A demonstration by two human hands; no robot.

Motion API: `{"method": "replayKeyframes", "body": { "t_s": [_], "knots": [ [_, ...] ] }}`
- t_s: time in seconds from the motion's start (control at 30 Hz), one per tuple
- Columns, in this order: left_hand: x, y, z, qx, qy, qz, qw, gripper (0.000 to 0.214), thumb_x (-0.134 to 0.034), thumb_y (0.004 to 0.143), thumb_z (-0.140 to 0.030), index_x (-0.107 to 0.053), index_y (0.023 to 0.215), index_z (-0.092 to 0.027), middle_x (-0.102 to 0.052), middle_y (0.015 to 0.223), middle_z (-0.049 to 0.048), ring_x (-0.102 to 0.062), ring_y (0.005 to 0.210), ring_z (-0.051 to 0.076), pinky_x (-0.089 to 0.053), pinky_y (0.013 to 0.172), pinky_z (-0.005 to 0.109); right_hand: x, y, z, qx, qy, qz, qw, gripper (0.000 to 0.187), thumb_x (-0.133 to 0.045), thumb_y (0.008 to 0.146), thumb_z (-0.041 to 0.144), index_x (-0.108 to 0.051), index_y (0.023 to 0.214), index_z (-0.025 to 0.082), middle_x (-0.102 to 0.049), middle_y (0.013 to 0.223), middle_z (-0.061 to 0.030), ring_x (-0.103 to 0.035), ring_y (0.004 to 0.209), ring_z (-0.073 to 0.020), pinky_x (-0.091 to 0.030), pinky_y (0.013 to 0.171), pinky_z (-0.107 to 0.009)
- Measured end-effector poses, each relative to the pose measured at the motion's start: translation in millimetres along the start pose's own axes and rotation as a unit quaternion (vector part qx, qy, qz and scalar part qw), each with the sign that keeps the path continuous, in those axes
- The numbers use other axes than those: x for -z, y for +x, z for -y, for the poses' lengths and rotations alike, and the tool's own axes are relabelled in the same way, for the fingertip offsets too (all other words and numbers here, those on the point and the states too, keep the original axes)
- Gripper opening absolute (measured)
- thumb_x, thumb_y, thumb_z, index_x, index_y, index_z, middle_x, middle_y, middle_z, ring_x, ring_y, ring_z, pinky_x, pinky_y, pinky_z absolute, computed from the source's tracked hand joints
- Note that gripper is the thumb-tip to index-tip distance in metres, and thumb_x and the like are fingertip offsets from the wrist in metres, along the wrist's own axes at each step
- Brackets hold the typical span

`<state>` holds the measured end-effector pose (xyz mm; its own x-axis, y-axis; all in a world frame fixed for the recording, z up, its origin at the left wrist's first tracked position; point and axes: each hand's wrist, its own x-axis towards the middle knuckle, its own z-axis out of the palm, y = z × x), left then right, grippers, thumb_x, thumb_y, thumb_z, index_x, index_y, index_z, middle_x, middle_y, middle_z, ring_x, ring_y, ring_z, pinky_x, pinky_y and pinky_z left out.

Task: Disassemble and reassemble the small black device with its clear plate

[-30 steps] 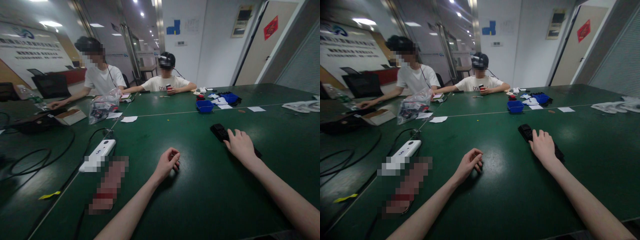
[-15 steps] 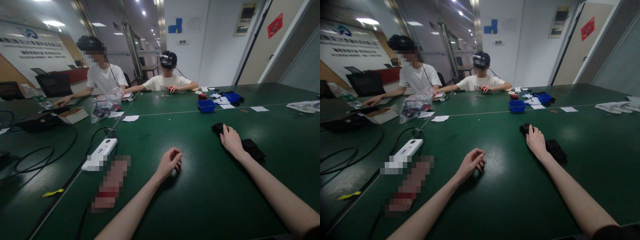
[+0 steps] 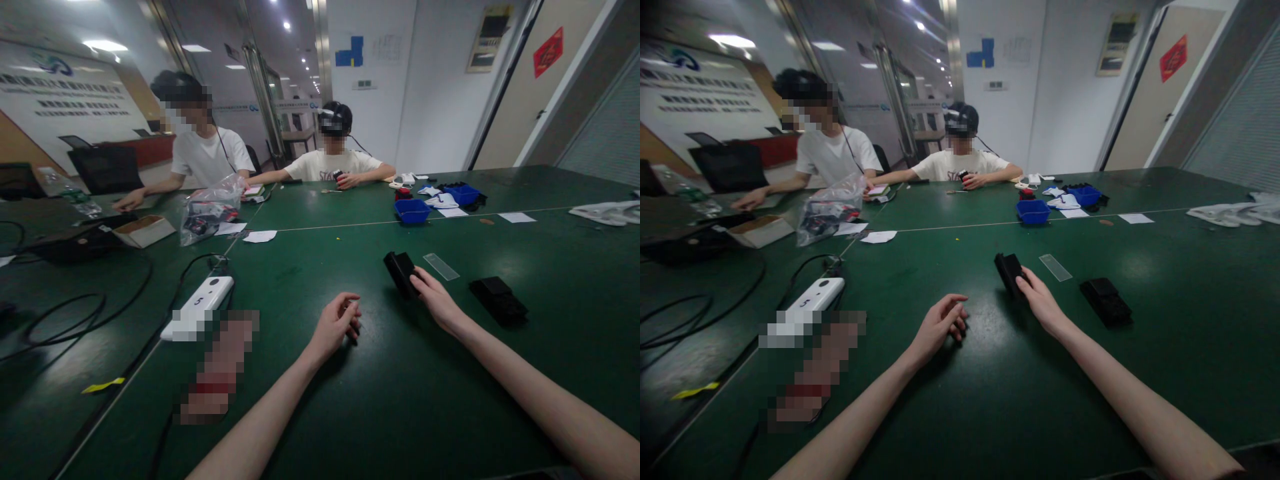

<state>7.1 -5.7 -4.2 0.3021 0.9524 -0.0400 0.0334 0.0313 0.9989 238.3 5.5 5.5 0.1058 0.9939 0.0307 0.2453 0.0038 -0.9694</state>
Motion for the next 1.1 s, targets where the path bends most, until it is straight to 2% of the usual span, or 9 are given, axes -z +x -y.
{"method": "replayKeyframes", "body": {
  "t_s": [0.13, 0.27, 0.37, 0.43, 0.53, 0.63, 0.7, 0.9, 1.1],
  "knots": [
    [-1.3, 1.0, -1.6, 0.002, -0.028, -0.021, 0.999, 0.044, -0.050, 0.082, -0.040, -0.044, 0.117, -0.014, -0.057, 0.084, 0.0048, -0.058, 0.061, 0.011, -0.050, 0.044, 0.021, -35.4, -24.8, 2.0, -0.135, 0.207, 0.116, 0.962, 0.053, -0.053, 0.080, 0.048, -0.047, 0.127, 0.024, -0.059, 0.118, -0.0070, -0.058, 0.101, -0.0207, -0.048, 0.084, -0.036],
    [-0.6, 0.7, -1.3, -0.006, -0.011, -0.034, 0.999, 0.037, -0.051, 0.082, -0.040, -0.047, 0.109, -0.015, -0.053, 0.068, -0.0023, -0.055, 0.049, 0.009, -0.047, 0.041, 0.020, -46.2, -39.0, 6.0, -0.116, 0.212, 0.244, 0.939, 0.057, -0.051, 0.081, 0.052, -0.041, 0.130, 0.025, -0.063, 0.108, -0.0060, -0.062, 0.089, -0.0187, -0.053, 0.075, -0.035],
    [0.8, -0.4, -1.3, -0.003, -0.008, -0.046, 0.999, 0.031, -0.051, 0.081, -0.039, -0.048, 0.101, -0.016, -0.048, 0.057, -0.0071, -0.048, 0.040, 0.007, -0.042, 0.037, 0.017, -41.4, -37.0, 7.3, -0.064, 0.127, 0.281, 0.949, 0.061, -0.047, 0.084, 0.051, -0.032, 0.136, 0.024, -0.064, 0.101, -0.0068, -0.064, 0.081, -0.0184, -0.055, 0.066, -0.035],
    [1.2, -1.3, -2.4, -0.001, -0.009, -0.059, 0.998, 0.028, -0.051, 0.081, -0.038, -0.048, 0.099, -0.016, -0.046, 0.054, -0.0085, -0.044, 0.037, 0.005, -0.038, 0.034, 0.015, -32.8, -29.9, 7.4, -0.008, 0.032, 0.255, 0.966, 0.055, -0.043, 0.087, 0.046, -0.035, 0.135, 0.021, -0.066, 0.096, -0.0078, -0.065, 0.078, -0.0184, -0.055, 0.064, -0.034],
    [0.9, -2.4, -4.7, 0.003, 0.005, -0.069, 0.998, 0.023, -0.050, 0.082, -0.035, -0.049, 0.095, -0.016, -0.043, 0.049, -0.0099, -0.037, 0.033, 0.004, -0.032, 0.031, 0.013, -10.1, -12.6, 4.0, 0.109, -0.182, 0.129, 0.969, 0.041, -0.041, 0.088, 0.038, -0.052, 0.122, 0.017, -0.067, 0.098, -0.0104, -0.064, 0.088, -0.0212, -0.052, 0.077, -0.040],
    [0.5, -2.9, -6.3, 0.011, 0.019, -0.064, 0.998, 0.019, -0.051, 0.081, -0.032, -0.049, 0.091, -0.016, -0.042, 0.046, -0.0103, -0.035, 0.031, 0.004, -0.030, 0.030, 0.013, 19.7, 7.9, -8.8, 0.201, -0.369, -0.005, 0.907, 0.039, -0.041, 0.087, 0.036, -0.057, 0.117, 0.017, -0.058, 0.120, -0.0145, -0.053, 0.114, -0.0267, -0.042, 0.096, -0.046],
    [0.5, -3.0, -6.8, 0.016, 0.025, -0.059, 0.998, 0.017, -0.051, 0.080, -0.031, -0.049, 0.090, -0.017, -0.042, 0.045, -0.0104, -0.035, 0.031, 0.005, -0.030, 0.030, 0.014, 36.8, 19.3, -21.8, 0.205, -0.441, -0.054, 0.872, 0.046, -0.041, 0.087, 0.039, -0.052, 0.123, 0.012, -0.049, 0.131, -0.0184, -0.042, 0.125, -0.0306, -0.036, 0.101, -0.050],
    [1.2, -4.3, -8.5, 0.023, 0.044, -0.049, 0.998, 0.017, -0.051, 0.081, -0.031, -0.050, 0.090, -0.017, -0.043, 0.047, -0.0099, -0.037, 0.033, 0.005, -0.030, 0.032, 0.014, 47.5, 28.4, -43.9, 0.128, -0.532, -0.017, 0.837, 0.060, -0.036, 0.088, 0.045, -0.042, 0.131, 0.003, -0.049, 0.129, -0.0263, -0.043, 0.124, -0.0342, -0.036, 0.099, -0.049],
    [1.9, -2.9, -7.8, 0.015, 0.065, -0.036, 0.997, 0.019, -0.049, 0.082, -0.033, -0.051, 0.091, -0.017, -0.045, 0.050, -0.0089, -0.038, 0.034, 0.005, -0.031, 0.032, 0.014, 18.3, 8.8, -23.0, 0.201, -0.516, 0.039, 0.832, 0.048, -0.039, 0.089, 0.039, -0.050, 0.124, 0.007, -0.056, 0.118, -0.0218, -0.052, 0.111, -0.0309, -0.043, 0.094, -0.045]
  ]
}}
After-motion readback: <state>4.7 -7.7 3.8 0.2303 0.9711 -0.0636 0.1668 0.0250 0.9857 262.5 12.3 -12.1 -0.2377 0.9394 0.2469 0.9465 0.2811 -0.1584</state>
